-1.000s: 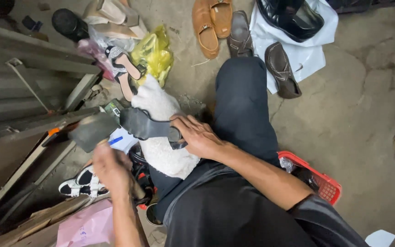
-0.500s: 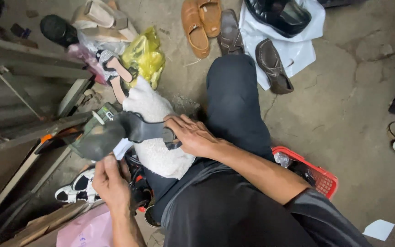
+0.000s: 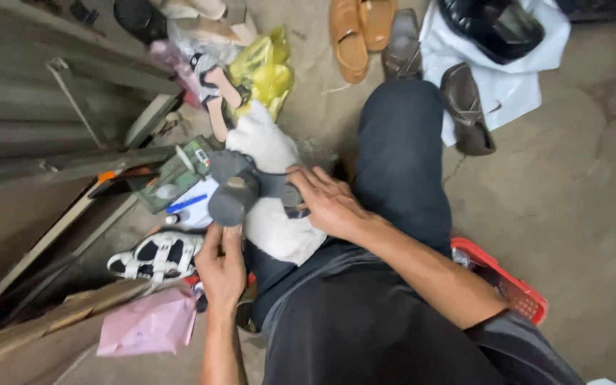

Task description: The person sits on the floor and uses a rubber mallet to repeatedly tap the sole and heel of a black sandal placed on a white cloth on their lap. They then pick up a black high-heeled shoe and continue tapping its sole and heel with the mallet.

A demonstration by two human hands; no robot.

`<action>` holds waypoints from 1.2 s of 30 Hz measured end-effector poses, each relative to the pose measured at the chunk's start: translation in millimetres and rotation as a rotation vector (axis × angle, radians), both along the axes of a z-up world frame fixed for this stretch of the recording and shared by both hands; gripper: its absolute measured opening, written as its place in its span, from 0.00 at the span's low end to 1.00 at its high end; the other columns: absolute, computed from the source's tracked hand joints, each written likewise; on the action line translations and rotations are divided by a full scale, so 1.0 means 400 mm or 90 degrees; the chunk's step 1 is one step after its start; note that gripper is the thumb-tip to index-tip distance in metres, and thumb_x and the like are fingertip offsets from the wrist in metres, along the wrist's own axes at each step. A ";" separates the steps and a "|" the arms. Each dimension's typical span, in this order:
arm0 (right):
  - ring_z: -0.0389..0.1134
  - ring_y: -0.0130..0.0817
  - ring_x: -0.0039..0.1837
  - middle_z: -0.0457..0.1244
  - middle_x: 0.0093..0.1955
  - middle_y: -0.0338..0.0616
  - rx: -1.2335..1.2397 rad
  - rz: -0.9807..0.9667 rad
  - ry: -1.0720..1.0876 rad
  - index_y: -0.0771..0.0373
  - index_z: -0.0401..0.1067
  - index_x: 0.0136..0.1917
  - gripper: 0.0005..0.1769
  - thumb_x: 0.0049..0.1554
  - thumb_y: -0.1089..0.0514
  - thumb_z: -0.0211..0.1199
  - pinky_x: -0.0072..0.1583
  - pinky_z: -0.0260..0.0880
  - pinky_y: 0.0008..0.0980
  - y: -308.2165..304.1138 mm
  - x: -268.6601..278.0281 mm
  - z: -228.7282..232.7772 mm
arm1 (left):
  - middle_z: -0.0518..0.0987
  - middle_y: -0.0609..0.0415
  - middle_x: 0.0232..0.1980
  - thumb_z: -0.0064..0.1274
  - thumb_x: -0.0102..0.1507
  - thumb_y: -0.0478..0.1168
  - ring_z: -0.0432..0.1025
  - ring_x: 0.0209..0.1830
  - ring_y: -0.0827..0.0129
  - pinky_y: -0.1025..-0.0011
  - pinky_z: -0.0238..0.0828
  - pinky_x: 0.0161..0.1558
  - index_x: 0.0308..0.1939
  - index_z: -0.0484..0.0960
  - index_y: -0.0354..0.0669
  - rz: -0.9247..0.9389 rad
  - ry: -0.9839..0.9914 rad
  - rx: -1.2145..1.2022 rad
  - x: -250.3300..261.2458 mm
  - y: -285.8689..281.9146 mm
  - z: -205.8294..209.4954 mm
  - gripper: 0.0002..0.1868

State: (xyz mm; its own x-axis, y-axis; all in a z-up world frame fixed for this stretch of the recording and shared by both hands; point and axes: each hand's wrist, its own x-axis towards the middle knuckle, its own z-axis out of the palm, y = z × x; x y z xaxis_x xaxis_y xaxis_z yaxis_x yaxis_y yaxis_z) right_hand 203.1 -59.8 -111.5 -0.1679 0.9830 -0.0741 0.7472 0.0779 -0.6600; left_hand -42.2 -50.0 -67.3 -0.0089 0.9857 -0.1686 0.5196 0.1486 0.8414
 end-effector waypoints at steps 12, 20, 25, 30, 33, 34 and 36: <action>0.62 0.50 0.55 0.61 0.58 0.44 -0.062 0.007 0.002 0.55 0.61 0.66 0.23 0.58 0.58 0.61 0.41 0.70 0.48 0.015 0.001 0.100 | 0.77 0.40 0.27 0.55 0.65 0.34 0.76 0.30 0.42 0.65 0.71 0.29 0.31 0.78 0.43 -0.059 0.023 0.215 0.030 -0.030 -0.027 0.07; 0.63 0.53 0.57 0.60 0.60 0.49 -0.072 0.005 -0.014 0.58 0.61 0.65 0.23 0.58 0.57 0.61 0.42 0.70 0.50 0.010 0.000 0.086 | 0.85 0.41 0.47 0.52 0.66 0.34 0.80 0.49 0.49 0.58 0.78 0.48 0.54 0.84 0.39 -0.106 -0.044 0.197 0.036 -0.044 -0.036 0.13; 0.64 0.56 0.59 0.60 0.65 0.54 -0.062 0.002 -0.012 0.62 0.61 0.66 0.26 0.55 0.58 0.60 0.42 0.70 0.51 -0.005 -0.010 0.089 | 0.83 0.38 0.55 0.56 0.64 0.34 0.77 0.56 0.47 0.56 0.77 0.52 0.59 0.83 0.37 -0.116 -0.025 0.183 0.011 -0.070 -0.050 0.18; 0.66 0.44 0.53 0.63 0.52 0.46 0.143 -0.012 -0.157 0.59 0.67 0.60 0.19 0.57 0.54 0.61 0.37 0.67 0.35 -0.008 -0.033 0.038 | 0.83 0.40 0.55 0.51 0.69 0.38 0.75 0.57 0.44 0.49 0.76 0.54 0.62 0.81 0.39 -0.102 -0.067 0.102 0.026 -0.038 -0.039 0.17; 0.65 0.55 0.52 0.63 0.57 0.54 0.065 -0.009 -0.071 0.63 0.64 0.64 0.27 0.53 0.53 0.61 0.36 0.68 0.49 -0.011 -0.023 0.048 | 0.86 0.41 0.49 0.53 0.67 0.35 0.79 0.52 0.47 0.54 0.79 0.47 0.57 0.84 0.37 -0.084 -0.079 0.177 -0.004 -0.081 -0.067 0.15; 0.65 0.55 0.52 0.63 0.57 0.54 0.062 -0.009 -0.073 0.63 0.64 0.64 0.27 0.53 0.53 0.61 0.36 0.68 0.49 -0.011 -0.022 0.046 | 0.86 0.41 0.49 0.53 0.67 0.35 0.79 0.52 0.47 0.54 0.79 0.47 0.57 0.84 0.37 -0.084 -0.081 0.175 -0.026 -0.098 -0.119 0.15; 0.66 0.56 0.51 0.63 0.58 0.55 0.057 -0.002 -0.049 0.64 0.64 0.64 0.28 0.52 0.53 0.61 0.35 0.69 0.49 -0.015 -0.026 0.042 | 0.87 0.45 0.44 0.47 0.65 0.29 0.82 0.41 0.53 0.59 0.78 0.48 0.54 0.85 0.38 -0.089 -0.062 0.199 -0.075 -0.143 -0.219 0.16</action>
State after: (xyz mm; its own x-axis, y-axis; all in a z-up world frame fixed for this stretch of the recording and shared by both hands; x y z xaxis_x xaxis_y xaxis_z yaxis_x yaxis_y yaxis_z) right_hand 192.7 -65.9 -94.6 -0.1626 0.9867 0.0008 0.7957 0.1317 -0.5912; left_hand -72.0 -107.1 -154.9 0.1307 0.9804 0.1476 0.4314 -0.1903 0.8819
